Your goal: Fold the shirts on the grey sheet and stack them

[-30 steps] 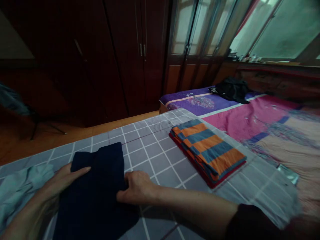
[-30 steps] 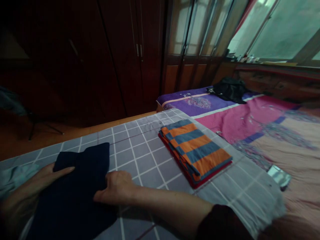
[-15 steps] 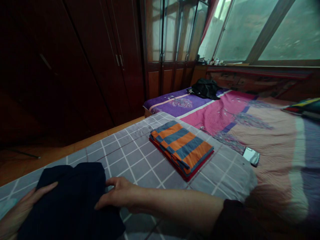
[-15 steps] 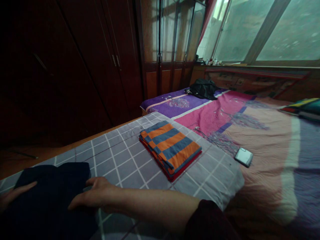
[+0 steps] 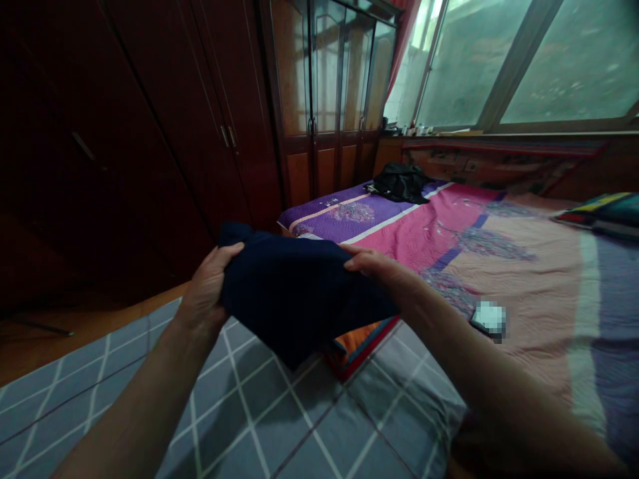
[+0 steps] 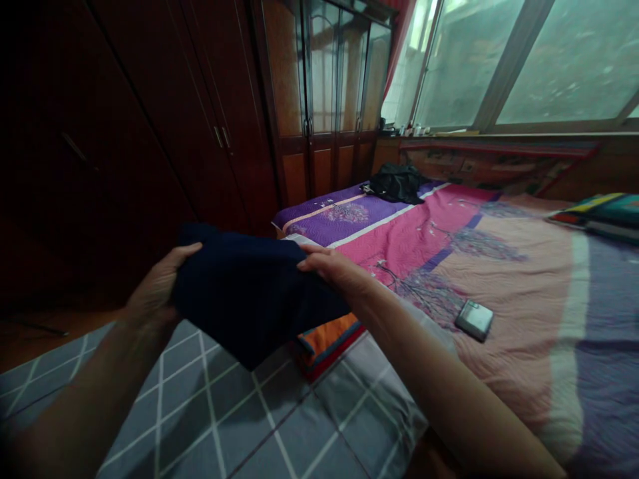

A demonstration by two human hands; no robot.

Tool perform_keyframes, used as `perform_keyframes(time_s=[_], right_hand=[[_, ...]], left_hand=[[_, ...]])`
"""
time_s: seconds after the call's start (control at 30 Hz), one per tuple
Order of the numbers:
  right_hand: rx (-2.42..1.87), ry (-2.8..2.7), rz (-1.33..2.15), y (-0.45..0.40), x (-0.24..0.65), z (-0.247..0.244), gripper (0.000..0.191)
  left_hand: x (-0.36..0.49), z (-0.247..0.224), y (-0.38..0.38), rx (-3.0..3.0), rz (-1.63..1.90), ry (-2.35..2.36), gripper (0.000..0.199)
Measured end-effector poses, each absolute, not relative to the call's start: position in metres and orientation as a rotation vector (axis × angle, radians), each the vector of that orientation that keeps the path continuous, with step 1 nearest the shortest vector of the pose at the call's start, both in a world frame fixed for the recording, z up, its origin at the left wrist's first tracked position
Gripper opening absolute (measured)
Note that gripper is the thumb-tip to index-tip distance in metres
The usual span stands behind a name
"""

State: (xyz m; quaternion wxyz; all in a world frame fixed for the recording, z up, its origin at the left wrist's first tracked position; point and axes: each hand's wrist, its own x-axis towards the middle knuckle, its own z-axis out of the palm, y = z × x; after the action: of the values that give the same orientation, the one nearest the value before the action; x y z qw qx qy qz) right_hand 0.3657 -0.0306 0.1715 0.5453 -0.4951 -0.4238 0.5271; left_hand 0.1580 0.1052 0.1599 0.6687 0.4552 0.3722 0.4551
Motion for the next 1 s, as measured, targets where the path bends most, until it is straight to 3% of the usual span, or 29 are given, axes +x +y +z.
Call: perform_keyframes(time_s=[0.13,0.3,0.8,1.0], right_hand=[[-1.536,-0.825,1.169,-0.033,0.434,0.124,0.03],[-1.709,-0.774,1.076,-0.041,0.472,0.057,0.023],[-1.943,-0.885,0.798,-0.04,0.463,0.053,0.041],[-2.059,-0.909,0.426,-0.054,0.465,0.061,0.045]], left_hand=[[0.227,0.107,0.099,1.002,0.974,0.786,0.029],[0.249,0.043,0.091,1.016,0.839,0.844,0.034],[0.235,0.046,0.096,1.044,0.752,0.848,0.048],[0.239,0.045,0.09,1.031,0.672,0.867,0.043]])
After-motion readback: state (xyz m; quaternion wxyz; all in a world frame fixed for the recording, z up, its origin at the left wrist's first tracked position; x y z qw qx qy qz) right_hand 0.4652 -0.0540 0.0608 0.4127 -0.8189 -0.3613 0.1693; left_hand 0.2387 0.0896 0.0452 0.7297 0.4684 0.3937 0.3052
